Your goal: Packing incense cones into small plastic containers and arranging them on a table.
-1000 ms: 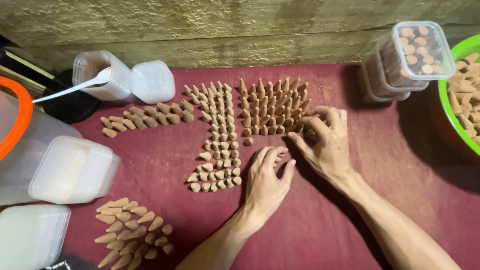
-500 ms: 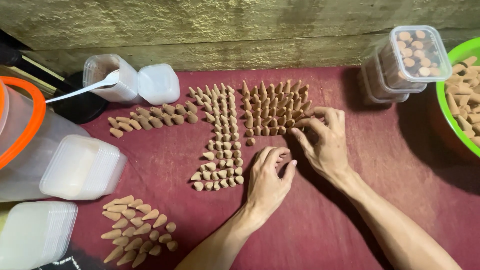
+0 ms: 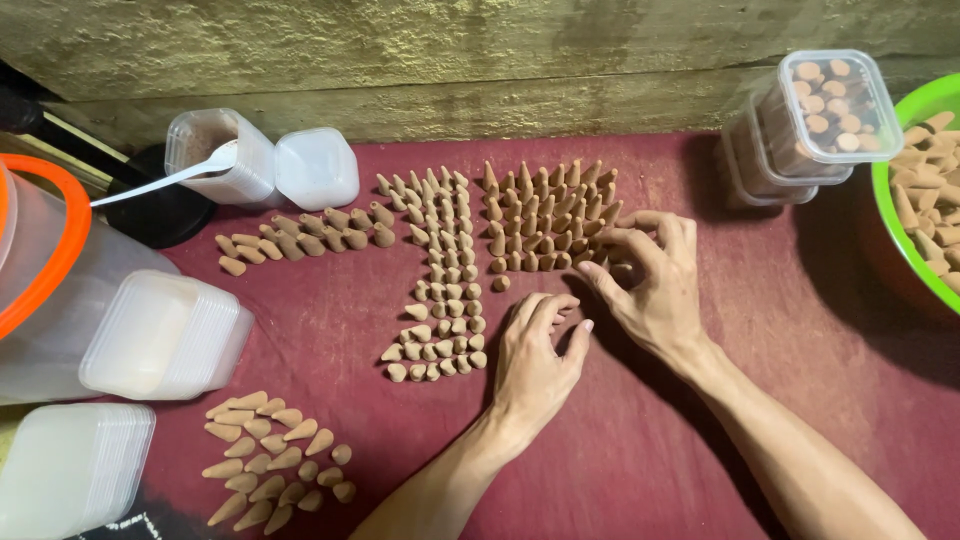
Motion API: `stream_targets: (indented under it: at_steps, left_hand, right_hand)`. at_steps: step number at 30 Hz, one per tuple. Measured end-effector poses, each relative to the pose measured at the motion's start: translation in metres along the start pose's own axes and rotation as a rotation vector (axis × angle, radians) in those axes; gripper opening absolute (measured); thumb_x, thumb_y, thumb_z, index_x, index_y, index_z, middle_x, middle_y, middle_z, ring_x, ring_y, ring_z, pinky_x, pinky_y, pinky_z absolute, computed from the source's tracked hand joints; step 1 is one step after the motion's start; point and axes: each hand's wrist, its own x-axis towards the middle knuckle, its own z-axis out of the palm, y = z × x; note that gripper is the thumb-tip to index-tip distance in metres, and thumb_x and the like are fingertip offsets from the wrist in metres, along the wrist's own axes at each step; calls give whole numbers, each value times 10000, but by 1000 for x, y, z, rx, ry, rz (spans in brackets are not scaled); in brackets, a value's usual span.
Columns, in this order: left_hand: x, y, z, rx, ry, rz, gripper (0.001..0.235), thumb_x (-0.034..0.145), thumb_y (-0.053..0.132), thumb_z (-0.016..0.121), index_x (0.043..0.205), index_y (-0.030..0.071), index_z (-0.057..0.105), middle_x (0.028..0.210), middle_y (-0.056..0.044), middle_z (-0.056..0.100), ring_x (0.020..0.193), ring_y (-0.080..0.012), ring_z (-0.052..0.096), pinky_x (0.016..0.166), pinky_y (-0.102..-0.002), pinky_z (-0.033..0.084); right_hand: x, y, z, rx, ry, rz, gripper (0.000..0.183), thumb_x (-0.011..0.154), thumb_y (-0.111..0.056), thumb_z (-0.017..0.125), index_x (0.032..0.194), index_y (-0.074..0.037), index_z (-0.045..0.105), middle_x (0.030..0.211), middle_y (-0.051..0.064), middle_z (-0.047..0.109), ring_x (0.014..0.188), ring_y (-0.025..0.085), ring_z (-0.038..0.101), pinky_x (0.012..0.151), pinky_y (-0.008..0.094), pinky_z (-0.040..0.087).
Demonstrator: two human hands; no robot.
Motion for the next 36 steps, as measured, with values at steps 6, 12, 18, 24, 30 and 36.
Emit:
stream_targets:
  at_steps: [6, 12, 18, 24, 30, 36]
  left_hand:
    - [0, 0, 0, 7, 1, 16, 211, 881, 167, 750, 1056, 69, 683, 939, -94, 650, 867, -261, 696, 698, -309, 635]
    - [1, 0, 1, 5, 6, 18, 210, 878, 162, 747, 1053, 67, 680, 933, -95, 648, 865, -262, 695, 693, -312, 635]
    - [1, 1, -1, 1, 10, 39, 208, 866, 154, 755, 1041, 67, 683, 928, -94, 646, 855, -261, 688, 684, -309, 629]
    - [1, 5, -4, -16, 7, 40, 202, 861, 148, 763, 1029, 62, 690, 933, -102, 655, 848, -262, 691, 687, -307, 623]
    - [1, -2, -6, 50, -27, 86, 204, 846, 169, 761, 1022, 86, 699, 968, -79, 658, 864, -254, 685, 735, -346, 596]
    - [-2, -8, -3, 62, -40, 97, 202, 851, 179, 758, 1023, 94, 698, 980, -76, 658, 891, -253, 679, 790, -363, 565]
  right_hand:
    - [3, -3, -6, -1, 11, 27, 317, 817, -298, 914, 1062, -164, 764, 1138, 84, 610, 1081, 305, 542, 912, 402, 455]
    - [7, -5, -13, 3, -17, 48, 301, 785, -273, 902, 1040, -202, 760, 1178, 55, 600, 1122, 296, 527, 918, 386, 434]
    - [-4, 12, -7, -82, -47, 64, 329, 690, -261, 874, 988, -231, 739, 1202, 42, 584, 1177, 308, 488, 938, 421, 392]
    - [7, 4, -21, -10, -83, 123, 266, 727, -181, 814, 977, -238, 745, 1187, 40, 591, 1156, 302, 529, 939, 406, 433]
    - [21, 5, -49, -134, -385, 380, 267, 695, -216, 828, 944, -264, 743, 904, -19, 660, 951, 228, 692, 828, 482, 541]
    - [40, -36, -66, -237, -597, 459, 289, 680, -237, 850, 952, -272, 757, 878, -2, 713, 953, 293, 725, 836, 551, 569]
